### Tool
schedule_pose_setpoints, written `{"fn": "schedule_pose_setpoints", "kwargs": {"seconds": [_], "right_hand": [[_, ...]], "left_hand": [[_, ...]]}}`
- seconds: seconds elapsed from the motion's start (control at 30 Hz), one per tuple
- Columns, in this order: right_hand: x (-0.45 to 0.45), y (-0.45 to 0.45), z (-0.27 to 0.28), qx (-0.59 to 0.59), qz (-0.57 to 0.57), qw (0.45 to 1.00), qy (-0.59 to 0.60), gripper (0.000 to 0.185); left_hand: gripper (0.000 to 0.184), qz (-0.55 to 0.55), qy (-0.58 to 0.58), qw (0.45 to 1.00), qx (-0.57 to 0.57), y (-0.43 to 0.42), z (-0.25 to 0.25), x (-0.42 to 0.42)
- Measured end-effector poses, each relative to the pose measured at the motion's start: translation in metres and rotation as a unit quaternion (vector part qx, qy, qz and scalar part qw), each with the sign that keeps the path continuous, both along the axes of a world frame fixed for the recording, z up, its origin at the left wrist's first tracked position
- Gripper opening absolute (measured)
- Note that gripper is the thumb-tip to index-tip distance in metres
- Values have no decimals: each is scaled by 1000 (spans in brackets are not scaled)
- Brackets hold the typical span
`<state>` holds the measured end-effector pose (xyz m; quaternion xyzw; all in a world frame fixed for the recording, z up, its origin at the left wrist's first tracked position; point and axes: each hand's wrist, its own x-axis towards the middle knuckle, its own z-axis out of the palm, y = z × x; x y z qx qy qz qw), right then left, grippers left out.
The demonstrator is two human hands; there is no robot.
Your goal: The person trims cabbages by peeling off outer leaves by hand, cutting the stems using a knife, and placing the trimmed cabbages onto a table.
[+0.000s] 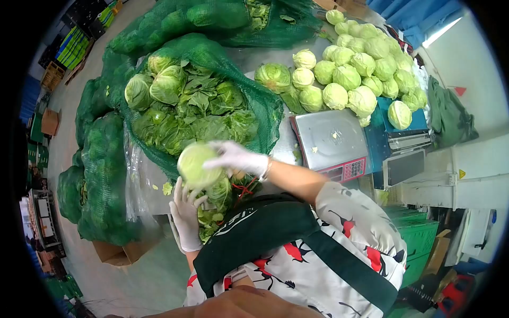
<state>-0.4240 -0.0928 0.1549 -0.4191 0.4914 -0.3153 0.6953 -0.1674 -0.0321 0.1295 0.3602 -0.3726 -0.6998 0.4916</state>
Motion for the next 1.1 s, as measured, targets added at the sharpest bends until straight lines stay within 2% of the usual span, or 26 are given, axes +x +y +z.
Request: {"fn": "schedule_pose_setpoints", "kwargs": {"seconds": [0.03, 0.07, 0.1, 0.17, 0.23, 0.27, 0.37, 0.43, 0.5, 0.57, 0.6, 0.63, 0.7, 0.77, 0.8, 0.83, 0.87, 0.9, 0.97, 1.03, 1.1], "right_hand": [[-27, 0, 7, 36, -74, 997, 10, 70], [-53, -11, -5, -32, -137, 989, 41, 68], [-82, -15, 15, -74, -190, 976, 73, 67], [-146, -36, -5, -190, -311, 915, 172, 69], [-215, -60, -26, -302, -366, 846, 243, 75], [-244, -66, -29, -258, -394, 813, 342, 80], [-322, -82, -48, -172, -372, 728, 549, 103], [-368, -94, -75, -96, -306, 649, 690, 103], [-390, -97, -92, -105, -275, 641, 709, 106], [-403, -104, -103, -6, -211, 657, 723, 94], [-393, -102, -102, -29, -244, 630, 737, 88], [-391, -99, -104, -48, -274, 602, 749, 82], [-355, -86, -99, -318, -329, 529, 715, 48], [-254, -61, -48, -273, -363, 722, 521, 32], [-221, -47, -54, -333, -310, 761, 461, 26], [-159, -28, -34, -224, -305, 899, 221, 25], [-132, -15, -45, -225, -185, 911, 292, 26], [-109, -5, -76, -214, -102, 951, 196, 28], [-58, 15, -90, -3, -23, 985, 170, 36], [-29, 25, -126, 20, 12, 990, 140, 39], [-5, 33, -150, 70, -6, 989, 127, 38]], "left_hand": [[75, -25, 2, 1000, -12, -4, 10, -7], [75, 7, -3, 1000, -8, -11, 9, -11], [68, 31, -30, 999, -7, -15, 7, -11], [58, 81, -94, 992, 7, -19, -2, -7], [54, 93, -133, 987, 16, -22, -11, -2], [52, 103, -155, 982, 24, -20, -15, 2], [49, 121, -207, 971, 18, -22, -25, 1], [48, 128, -217, 967, 26, -27, -42, 2], [49, 137, -233, 962, 27, -36, -64, -6], [51, 122, -298, 947, -19, -48, -86, -16], [53, 125, -321, 938, -37, -53, -97, -16], [56, 113, -402, 906, -72, -58, -97, -23], [71, 73, -499, 854, -130, -69, -120, -26], [89, 34, -585, 805, -92, -79, -141, -35], [98, 12, -625, 777, -73, -83, -148, -37], [104, -16, -580, 814, -22, -87, -147, -31], [111, -46, -533, 844, 31, -94, -145, -28], [117, -74, -481, 870, 81, -97, -144, -24], [117, -94, -488, 866, 55, -90, -145, -12], [116, -102, -495, 862, 25, -68, -138, -1], [103, -49, -382, 919, 83, -31, -156, 14]]}}
